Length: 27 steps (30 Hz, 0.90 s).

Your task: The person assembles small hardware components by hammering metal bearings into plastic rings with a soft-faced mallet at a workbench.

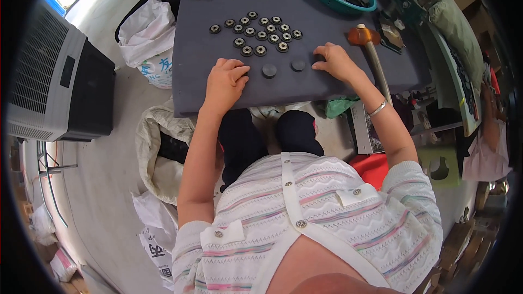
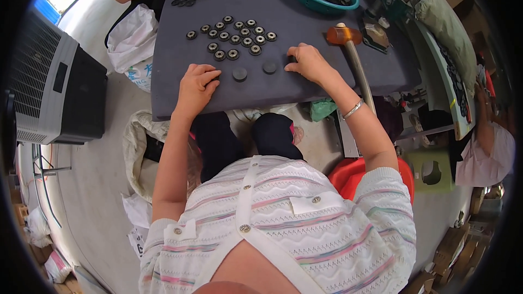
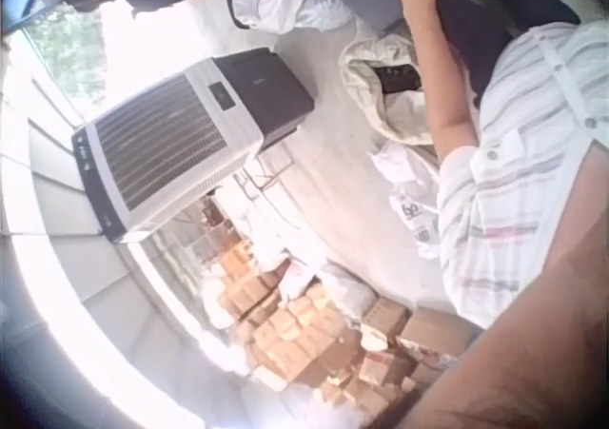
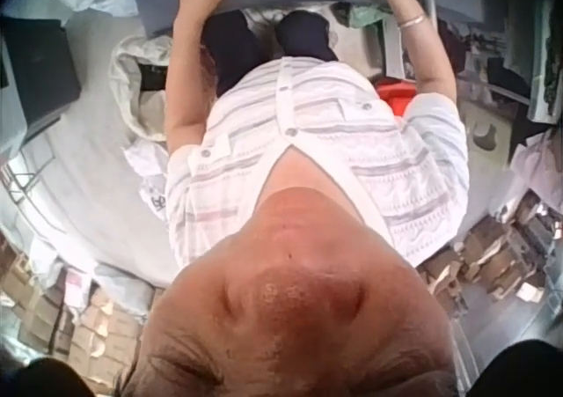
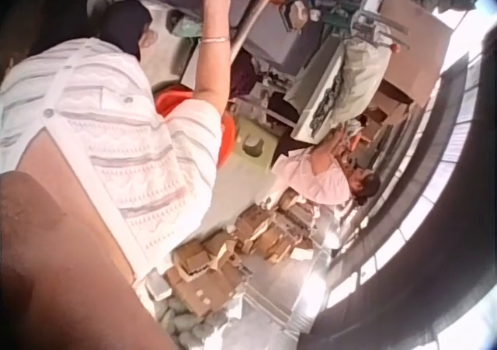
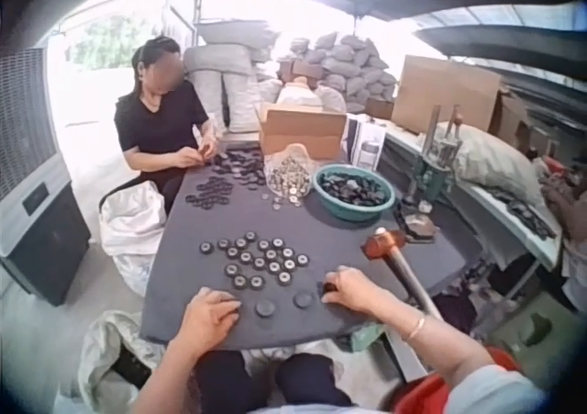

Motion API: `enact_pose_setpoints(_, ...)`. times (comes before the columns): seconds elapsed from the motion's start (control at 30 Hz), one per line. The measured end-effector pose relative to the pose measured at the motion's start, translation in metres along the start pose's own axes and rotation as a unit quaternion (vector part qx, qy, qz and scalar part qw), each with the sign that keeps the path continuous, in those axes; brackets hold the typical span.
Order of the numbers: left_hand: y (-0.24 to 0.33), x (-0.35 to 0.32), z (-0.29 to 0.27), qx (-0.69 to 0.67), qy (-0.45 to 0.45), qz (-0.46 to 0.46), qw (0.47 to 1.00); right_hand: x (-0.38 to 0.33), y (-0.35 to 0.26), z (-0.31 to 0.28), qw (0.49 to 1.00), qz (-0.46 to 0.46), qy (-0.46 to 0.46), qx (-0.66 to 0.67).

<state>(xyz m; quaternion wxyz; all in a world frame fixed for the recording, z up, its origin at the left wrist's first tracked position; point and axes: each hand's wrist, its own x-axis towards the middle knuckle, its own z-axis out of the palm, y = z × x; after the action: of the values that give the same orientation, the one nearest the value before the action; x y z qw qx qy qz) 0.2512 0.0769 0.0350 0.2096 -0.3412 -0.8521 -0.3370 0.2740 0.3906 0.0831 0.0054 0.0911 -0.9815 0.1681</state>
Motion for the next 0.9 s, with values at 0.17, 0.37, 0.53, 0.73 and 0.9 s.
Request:
enact_pose_setpoints(0.17,-0.010,-0.009,0.003,-0.116,0.100,-0.057,0.987,0.000,0.005,-0.004,0.999,-0.025,-0.027,-0.015)
enact_pose_setpoints(0.37,-0.014,-0.011,0.003,-0.219,0.168,-0.160,0.948,0.015,-0.062,-0.002,0.990,-0.133,0.045,0.015)
enact_pose_setpoints(0.53,-0.017,-0.016,0.005,-0.208,0.205,-0.173,0.941,0.044,-0.127,0.031,0.967,-0.247,-0.013,0.055)
enact_pose_setpoints(0.73,-0.015,-0.014,0.004,-0.202,0.220,-0.180,0.937,0.067,-0.138,0.049,0.967,-0.236,-0.099,0.002)
enact_pose_setpoints(0.9,-0.016,-0.013,0.003,-0.205,0.224,-0.184,0.935,0.072,-0.146,0.050,0.962,-0.248,-0.110,-0.024)
